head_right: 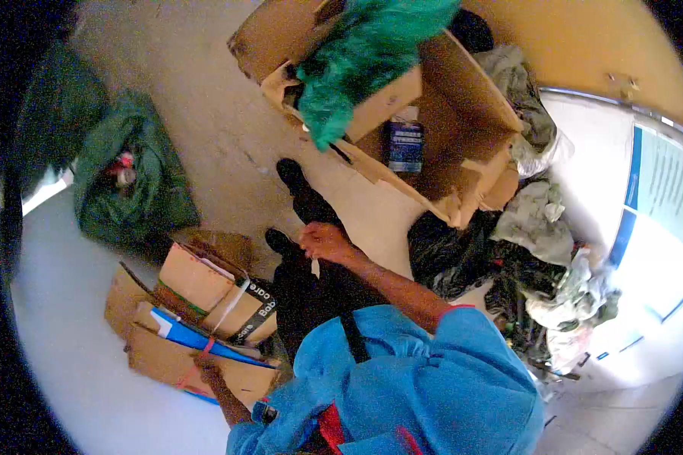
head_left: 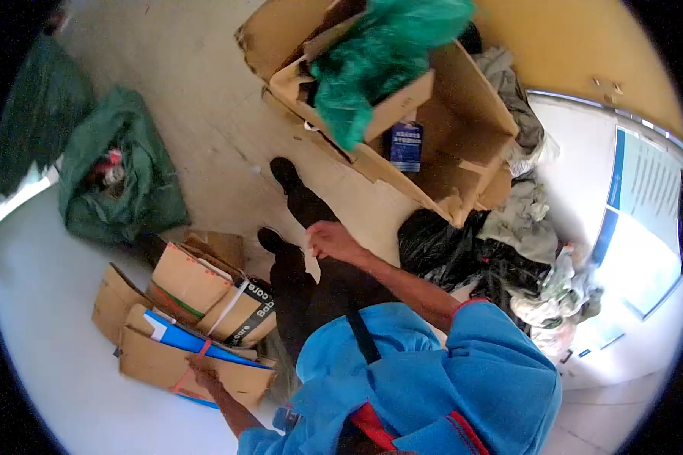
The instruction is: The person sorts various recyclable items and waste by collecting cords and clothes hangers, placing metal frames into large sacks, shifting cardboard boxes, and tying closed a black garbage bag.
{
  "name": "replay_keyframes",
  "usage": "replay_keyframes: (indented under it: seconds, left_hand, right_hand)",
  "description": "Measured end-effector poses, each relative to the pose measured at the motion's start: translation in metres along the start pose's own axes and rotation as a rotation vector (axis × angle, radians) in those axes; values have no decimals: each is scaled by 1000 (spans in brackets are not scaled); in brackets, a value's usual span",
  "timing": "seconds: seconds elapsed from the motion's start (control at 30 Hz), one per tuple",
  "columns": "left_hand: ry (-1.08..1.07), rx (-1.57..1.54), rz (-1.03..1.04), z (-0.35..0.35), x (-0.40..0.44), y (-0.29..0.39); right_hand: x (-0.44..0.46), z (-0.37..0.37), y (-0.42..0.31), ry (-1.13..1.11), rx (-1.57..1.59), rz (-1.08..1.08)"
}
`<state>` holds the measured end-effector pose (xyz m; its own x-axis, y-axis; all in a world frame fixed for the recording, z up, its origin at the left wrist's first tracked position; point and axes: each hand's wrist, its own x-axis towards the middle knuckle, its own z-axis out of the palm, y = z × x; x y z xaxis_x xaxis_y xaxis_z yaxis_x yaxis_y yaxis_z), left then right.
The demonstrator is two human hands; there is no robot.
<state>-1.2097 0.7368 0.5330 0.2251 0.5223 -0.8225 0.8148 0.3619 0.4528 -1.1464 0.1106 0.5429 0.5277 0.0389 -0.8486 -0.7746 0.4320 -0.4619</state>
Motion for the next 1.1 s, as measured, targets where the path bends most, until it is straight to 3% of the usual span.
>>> replay_keyframes:
  seconds: [0.1,0.13,0.17,0.23,0.3,0.33,0.37,0.4,0.47,0.5,0.53,0.6,0.67,0.7,0.77,0.8,0.87,1.0,1.1]
  left_hand:
    - [-246,-69,-54,-12,-8,6]
    - [-416,-110,-125,-20,-7,7]
    - [-319,37,-78,-11,-13,9]
    - [-116,342,-29,19,-36,18]
    - [-56,366,45,61,-39,22]
    - [-70,334,107,88,-42,22]
    - [-115,300,167,124,-47,21]
    - [-181,265,227,163,-56,19]
    - [-383,231,293,261,-92,3]
    - [-491,376,239,321,-136,4]
    - [-607,525,200,382,-180,6]
    - [-996,429,75,471,-265,-6]
    - [-1073,648,170,535,-322,-32]
    - [-1103,690,177,561,-342,-44]
    - [-1056,744,165,599,-379,-60]
    - [-1004,787,151,612,-388,-62]
    - [-957,764,103,620,-363,-77]
    - [-902,784,-67,630,-353,-73]
    - [-870,703,-6,635,-359,-81]
  right_hand:
    - [-85,-27,-42,147,-52,-88]
    - [-112,-50,-43,74,21,-259]
    - [-134,-65,-55,267,-66,-188]
    - [-169,-121,-59,505,65,-354]
    - [-180,-187,-65,941,-166,-402]
    - [-189,-206,-88,1134,-543,-274]
    - [-155,-282,-42,1257,-507,-370]
    - [-150,-291,-52,1258,-491,-373]
    - [-138,-308,-79,1288,-588,-164]
    - [-135,-307,-97,1284,-566,-156]
    - [-136,-298,-120,1413,-655,-189]
    - [-140,-295,-169,1556,-729,-230]
    - [-151,-302,-204,1658,-892,-404]
    - [-148,-315,-216,1664,-879,-394]
    - [-138,-338,-241,1396,-1243,-299]
    - [-129,-344,-253,1401,-1223,-300]
    - [-113,-351,-273,989,-1289,-135]
    - [-88,-362,-280,950,-1350,-82]
    - [-96,-348,-274,950,-1306,-282]
